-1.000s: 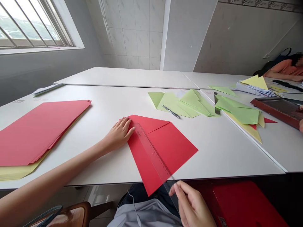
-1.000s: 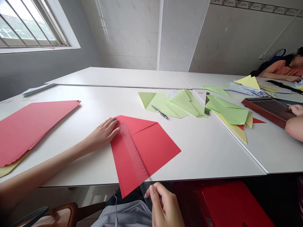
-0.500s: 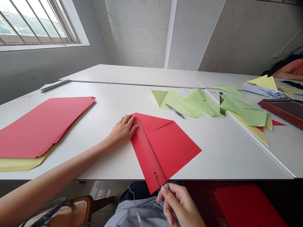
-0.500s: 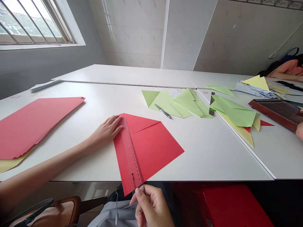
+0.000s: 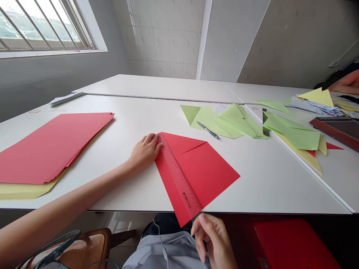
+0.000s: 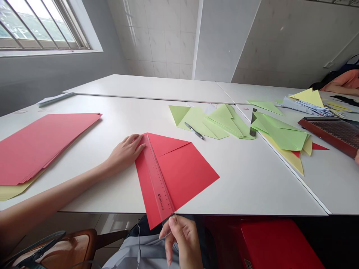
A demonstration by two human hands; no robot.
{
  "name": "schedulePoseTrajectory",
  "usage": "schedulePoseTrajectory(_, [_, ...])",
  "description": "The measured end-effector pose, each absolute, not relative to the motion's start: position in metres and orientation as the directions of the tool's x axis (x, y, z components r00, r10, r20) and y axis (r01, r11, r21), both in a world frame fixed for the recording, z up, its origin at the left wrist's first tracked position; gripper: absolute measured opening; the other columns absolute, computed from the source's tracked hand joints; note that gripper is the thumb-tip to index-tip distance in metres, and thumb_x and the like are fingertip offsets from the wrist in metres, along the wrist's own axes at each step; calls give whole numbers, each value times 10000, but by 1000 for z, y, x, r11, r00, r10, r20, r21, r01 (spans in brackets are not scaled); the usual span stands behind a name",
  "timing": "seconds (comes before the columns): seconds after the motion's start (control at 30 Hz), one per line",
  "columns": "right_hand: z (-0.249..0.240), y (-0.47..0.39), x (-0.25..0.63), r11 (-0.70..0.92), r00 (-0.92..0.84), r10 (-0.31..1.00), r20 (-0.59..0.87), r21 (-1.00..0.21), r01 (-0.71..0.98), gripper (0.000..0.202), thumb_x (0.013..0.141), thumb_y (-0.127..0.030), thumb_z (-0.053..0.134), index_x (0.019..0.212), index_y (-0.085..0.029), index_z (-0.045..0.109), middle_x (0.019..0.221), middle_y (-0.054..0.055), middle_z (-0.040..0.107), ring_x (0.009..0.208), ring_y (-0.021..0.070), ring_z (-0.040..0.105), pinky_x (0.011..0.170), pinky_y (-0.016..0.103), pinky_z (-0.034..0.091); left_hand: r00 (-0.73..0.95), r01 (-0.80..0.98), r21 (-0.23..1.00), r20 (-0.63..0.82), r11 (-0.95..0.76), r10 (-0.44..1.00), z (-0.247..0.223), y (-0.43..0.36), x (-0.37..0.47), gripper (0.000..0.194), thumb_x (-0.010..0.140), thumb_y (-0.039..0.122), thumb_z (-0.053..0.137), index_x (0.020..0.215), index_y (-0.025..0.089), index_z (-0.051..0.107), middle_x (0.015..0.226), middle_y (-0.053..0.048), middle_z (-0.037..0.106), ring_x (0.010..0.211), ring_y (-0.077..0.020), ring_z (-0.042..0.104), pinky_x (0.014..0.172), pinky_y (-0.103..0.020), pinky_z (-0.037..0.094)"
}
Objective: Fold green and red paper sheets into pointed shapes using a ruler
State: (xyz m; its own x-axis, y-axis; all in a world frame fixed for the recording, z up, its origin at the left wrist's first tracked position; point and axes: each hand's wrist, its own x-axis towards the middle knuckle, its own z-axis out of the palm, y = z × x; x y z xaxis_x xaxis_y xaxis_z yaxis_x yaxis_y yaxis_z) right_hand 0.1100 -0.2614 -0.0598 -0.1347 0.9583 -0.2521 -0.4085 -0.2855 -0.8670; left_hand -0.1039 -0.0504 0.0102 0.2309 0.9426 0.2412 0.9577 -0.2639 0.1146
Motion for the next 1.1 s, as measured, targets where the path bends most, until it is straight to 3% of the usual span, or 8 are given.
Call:
schedulePoseTrajectory(0.3, [-61,-265,105,-234,112,953,-281,-918,-319,645,833,-719,561,582,-132,660,307,-7,457,259,45,358,411,190,252,202,974,59,230,-221,952,15,-49,-99,342,955,359,577,1238,168,566,1278,-100,572,1112,-224,593,937,-448,528])
schedulePoseTrajectory(0.6, [-63,-260,102,-261,95,950,-298,-923,-284,684,797,-772,555,554,-142,664,301,15,476,245,61,392,403,201,274,207,977,-8,252,-212,945,16,-46,-97,332,951,362,584,1221,171,576,1257,-96,583,1098,-218,597,932,-442,529])
schedulePoseTrajectory(0.97, [-62,-258,102,-307,-11,943,-333,-857,-414,663,786,-751,592,629,-116,703,324,22,506,245,73,429,339,168,235,201,979,-21,261,-203,944,15,-45,-95,344,951,358,584,1239,171,567,1266,-98,579,1116,-225,592,940,-450,527])
schedulePoseTrajectory(1.1, [-64,-256,103,-329,-34,936,-352,-833,-444,675,793,-756,573,641,-113,710,326,14,500,243,83,428,311,177,281,205,978,-15,266,-209,942,14,-43,-95,343,952,354,581,1240,169,566,1275,-100,574,1136,-232,582,957,-462,515])
